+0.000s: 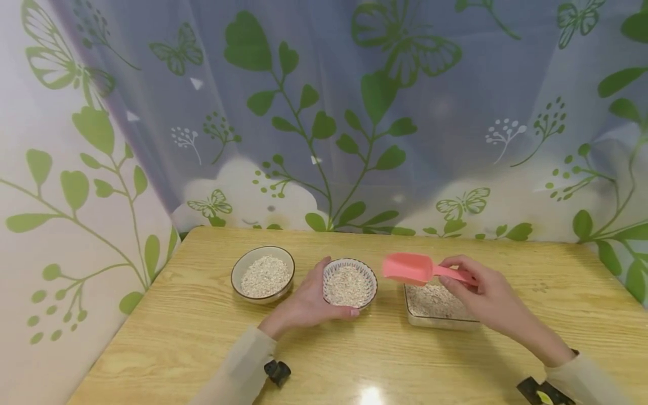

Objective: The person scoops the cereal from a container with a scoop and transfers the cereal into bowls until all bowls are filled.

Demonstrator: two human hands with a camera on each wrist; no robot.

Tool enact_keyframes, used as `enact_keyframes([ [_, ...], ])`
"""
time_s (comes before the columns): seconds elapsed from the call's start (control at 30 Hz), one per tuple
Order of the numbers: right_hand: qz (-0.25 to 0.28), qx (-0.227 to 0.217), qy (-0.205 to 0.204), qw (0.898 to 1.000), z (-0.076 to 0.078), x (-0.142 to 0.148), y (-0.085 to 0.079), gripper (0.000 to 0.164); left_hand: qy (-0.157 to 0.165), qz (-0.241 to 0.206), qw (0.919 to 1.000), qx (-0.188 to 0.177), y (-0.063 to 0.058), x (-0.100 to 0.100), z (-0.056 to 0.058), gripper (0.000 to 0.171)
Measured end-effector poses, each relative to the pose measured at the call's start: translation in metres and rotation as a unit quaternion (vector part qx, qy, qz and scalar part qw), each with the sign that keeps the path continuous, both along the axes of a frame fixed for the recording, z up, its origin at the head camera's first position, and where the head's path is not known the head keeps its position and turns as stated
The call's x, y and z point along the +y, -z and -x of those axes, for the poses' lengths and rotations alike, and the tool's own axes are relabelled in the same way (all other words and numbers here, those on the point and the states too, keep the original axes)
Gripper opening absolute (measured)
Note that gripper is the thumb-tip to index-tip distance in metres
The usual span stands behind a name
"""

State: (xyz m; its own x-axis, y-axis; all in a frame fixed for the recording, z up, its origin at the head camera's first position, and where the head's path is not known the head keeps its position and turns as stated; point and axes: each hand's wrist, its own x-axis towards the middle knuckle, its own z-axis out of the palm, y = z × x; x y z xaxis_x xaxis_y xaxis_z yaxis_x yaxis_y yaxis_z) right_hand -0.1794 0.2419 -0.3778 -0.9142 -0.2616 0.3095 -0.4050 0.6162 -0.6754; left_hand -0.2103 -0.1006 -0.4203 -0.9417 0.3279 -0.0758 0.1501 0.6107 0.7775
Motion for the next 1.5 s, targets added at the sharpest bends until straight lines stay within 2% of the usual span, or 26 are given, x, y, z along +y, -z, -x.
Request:
enact_keyframes([
  [0.27,-0.033,-0.019,0.036,0.999,-0.006,0.040,-0.003,0.018,0.008,0.045,0.9972,0.059,-0.016,0.010,-0.006,0.128],
  [0.4,-0.070,-0.045,0.050,0.995,-0.007,0.056,-0.004,0.020,0.012,0.055,0.9944,0.089,-0.025,0.019,-0.010,0.125],
  [0.57,-0.121,-0.077,0.057,0.988,-0.006,0.070,-0.009,0.024,0.035,0.047,0.9912,0.118,-0.037,0.037,-0.016,0.122],
  [0.8,-0.166,-0.101,0.045,0.980,-0.001,0.084,-0.020,0.026,0.087,0.055,0.9879,0.116,-0.042,0.070,-0.028,0.119],
  [0.9,-0.186,-0.093,0.034,0.978,0.001,0.088,-0.023,0.024,0.108,0.060,0.9854,0.118,-0.041,0.086,-0.033,0.119],
  [1.03,-0.217,-0.052,0.030,0.974,0.003,0.085,-0.030,0.017,0.122,0.055,0.9843,0.114,-0.039,0.104,-0.034,0.120],
  [1.2,-0.267,0.001,0.027,0.963,0.006,0.076,-0.038,0.013,0.104,0.054,0.9873,0.108,-0.031,0.124,-0.031,0.121],
  [1.33,-0.299,0.036,0.017,0.953,0.008,0.072,-0.045,0.012,0.072,0.070,0.9888,0.110,-0.023,0.139,-0.029,0.123],
  [1.5,-0.320,0.047,-0.003,0.946,0.008,0.069,-0.052,0.013,0.022,0.056,0.9959,0.067,-0.015,0.155,-0.029,0.133],
])
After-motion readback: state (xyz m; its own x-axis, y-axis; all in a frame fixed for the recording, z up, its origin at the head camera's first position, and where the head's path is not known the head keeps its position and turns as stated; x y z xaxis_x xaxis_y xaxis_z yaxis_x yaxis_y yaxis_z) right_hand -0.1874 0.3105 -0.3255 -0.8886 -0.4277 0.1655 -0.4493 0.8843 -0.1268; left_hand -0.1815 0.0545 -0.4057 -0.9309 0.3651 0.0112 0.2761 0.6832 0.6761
